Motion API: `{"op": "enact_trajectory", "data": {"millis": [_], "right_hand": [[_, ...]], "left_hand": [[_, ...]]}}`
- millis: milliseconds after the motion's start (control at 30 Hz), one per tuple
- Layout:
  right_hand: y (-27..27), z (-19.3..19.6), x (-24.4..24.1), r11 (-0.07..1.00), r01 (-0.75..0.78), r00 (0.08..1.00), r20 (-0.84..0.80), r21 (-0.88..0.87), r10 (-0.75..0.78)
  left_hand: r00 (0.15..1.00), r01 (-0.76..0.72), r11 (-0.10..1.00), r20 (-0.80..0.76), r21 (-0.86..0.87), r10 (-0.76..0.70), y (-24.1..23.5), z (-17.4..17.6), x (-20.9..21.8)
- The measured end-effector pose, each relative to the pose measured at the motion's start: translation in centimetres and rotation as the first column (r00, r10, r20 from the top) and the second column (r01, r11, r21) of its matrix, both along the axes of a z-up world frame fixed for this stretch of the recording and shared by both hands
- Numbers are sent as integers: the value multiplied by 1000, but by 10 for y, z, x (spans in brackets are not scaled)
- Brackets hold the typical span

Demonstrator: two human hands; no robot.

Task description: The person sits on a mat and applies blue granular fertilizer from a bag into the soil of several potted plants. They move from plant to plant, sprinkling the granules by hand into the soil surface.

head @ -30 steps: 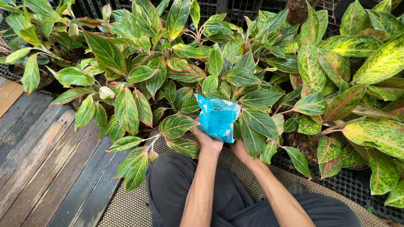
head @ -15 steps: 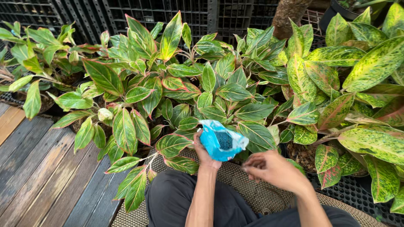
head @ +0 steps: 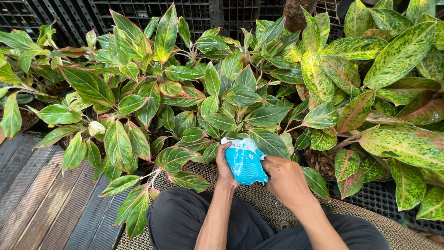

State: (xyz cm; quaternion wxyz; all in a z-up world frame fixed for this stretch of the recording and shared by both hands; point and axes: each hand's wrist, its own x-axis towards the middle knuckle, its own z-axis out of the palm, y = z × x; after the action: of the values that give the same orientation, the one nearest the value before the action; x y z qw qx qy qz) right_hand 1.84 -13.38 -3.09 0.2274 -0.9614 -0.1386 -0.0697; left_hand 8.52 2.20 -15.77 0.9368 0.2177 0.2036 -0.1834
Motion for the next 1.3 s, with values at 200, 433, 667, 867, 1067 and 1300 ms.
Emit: {"op": "enact_trajectory", "data": {"millis": [200,433,667,867,1067,1300], "right_hand": [[2,-8,0,999,-35,999,-12,-34,35],[3,-6,1,999,-12,1000,-21,31,13],[0,-6,6,949,68,995,-95,309,-40],[-9,-29,13,407,328,942,-325,852,-80],[-18,-46,13,-179,470,851,-390,865,351],[11,-76,20,-46,670,700,-610,741,371]], "left_hand": [[1000,26,1000,-2,1,-26,-6,-2,-3],[1000,31,1000,-3,4,-31,-6,-7,-5],[997,-60,998,-51,-36,58,-3,-13,0],[971,-237,967,-46,-99,233,15,-8,11],[920,-382,899,6,-215,392,40,4,13],[849,-505,822,17,-264,528,55,0,13]]}}
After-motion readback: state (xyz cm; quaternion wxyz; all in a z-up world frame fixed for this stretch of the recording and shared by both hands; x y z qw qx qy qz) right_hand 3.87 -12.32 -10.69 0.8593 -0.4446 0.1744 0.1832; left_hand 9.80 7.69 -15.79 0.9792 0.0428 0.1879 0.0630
